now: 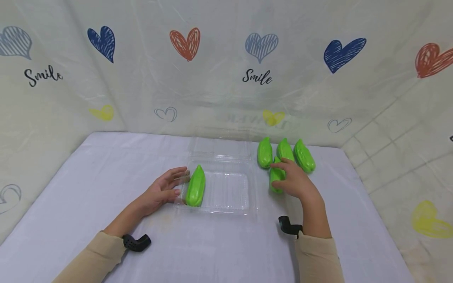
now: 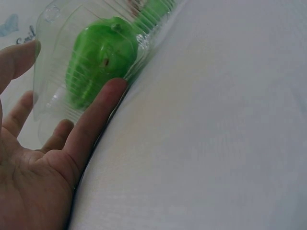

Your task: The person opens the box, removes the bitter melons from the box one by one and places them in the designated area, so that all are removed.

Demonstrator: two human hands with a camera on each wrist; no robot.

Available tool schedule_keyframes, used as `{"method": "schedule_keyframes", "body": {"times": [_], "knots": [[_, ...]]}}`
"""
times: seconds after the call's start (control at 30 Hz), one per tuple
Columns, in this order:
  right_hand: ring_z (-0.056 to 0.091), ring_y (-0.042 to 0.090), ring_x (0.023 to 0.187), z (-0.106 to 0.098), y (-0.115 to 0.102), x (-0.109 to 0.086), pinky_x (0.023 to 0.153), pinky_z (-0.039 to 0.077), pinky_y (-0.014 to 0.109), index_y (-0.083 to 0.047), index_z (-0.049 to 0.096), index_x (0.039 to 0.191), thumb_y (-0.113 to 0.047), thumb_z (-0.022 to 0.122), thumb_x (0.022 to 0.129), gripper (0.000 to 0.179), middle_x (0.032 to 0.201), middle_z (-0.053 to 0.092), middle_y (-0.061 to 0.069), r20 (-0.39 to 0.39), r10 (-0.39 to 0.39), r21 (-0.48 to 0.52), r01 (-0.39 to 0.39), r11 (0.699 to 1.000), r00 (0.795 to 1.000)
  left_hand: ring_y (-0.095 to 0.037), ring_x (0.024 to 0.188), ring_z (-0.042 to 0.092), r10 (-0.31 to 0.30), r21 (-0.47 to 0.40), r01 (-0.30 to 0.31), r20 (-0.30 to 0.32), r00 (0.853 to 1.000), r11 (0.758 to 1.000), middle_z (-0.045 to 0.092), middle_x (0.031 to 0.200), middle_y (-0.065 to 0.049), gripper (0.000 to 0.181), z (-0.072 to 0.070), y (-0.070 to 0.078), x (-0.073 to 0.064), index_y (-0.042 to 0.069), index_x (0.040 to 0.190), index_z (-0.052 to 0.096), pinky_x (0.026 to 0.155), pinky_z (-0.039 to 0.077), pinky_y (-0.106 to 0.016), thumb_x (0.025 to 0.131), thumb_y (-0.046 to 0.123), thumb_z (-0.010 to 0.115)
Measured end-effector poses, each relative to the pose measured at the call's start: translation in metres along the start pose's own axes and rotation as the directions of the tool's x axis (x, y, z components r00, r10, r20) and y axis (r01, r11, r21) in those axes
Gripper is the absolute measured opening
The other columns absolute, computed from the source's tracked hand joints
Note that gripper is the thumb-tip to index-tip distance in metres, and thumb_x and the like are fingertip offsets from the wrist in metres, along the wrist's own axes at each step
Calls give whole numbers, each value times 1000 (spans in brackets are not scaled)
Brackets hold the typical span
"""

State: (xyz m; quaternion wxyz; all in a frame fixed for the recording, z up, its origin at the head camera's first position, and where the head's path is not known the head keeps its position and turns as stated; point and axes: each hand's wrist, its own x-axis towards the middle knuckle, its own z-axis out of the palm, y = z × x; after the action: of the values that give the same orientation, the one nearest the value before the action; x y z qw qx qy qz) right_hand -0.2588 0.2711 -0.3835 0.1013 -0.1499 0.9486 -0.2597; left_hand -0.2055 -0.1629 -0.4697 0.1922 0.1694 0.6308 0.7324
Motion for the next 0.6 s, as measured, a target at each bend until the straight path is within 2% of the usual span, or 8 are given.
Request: {"method": "schedule_keyframes", "body": {"times": [0.4, 0.6], "knots": [[25, 57, 139, -7, -12, -2, 105, 27, 73, -5, 54, 141, -29, 74, 88, 62, 155, 25, 36, -34, 6, -77, -9, 997, 999, -33, 149, 26, -11, 22, 11, -10, 1000, 1000, 25, 162, -9, 71, 2, 2, -1, 14, 157, 26, 94, 54, -48, 96, 3, 59], [30, 53, 139, -6, -30, -5, 104, 31, 71, -6, 56, 140, -27, 74, 88, 59, 155, 30, 32, -82, -64, -116, 54, 992, 995, -33, 149, 26, -14, 27, 14, -12, 1000, 1000, 25, 162, -9, 70, 2, 3, -1, 15, 157, 26, 93, 54, -48, 96, 3, 59]]}}
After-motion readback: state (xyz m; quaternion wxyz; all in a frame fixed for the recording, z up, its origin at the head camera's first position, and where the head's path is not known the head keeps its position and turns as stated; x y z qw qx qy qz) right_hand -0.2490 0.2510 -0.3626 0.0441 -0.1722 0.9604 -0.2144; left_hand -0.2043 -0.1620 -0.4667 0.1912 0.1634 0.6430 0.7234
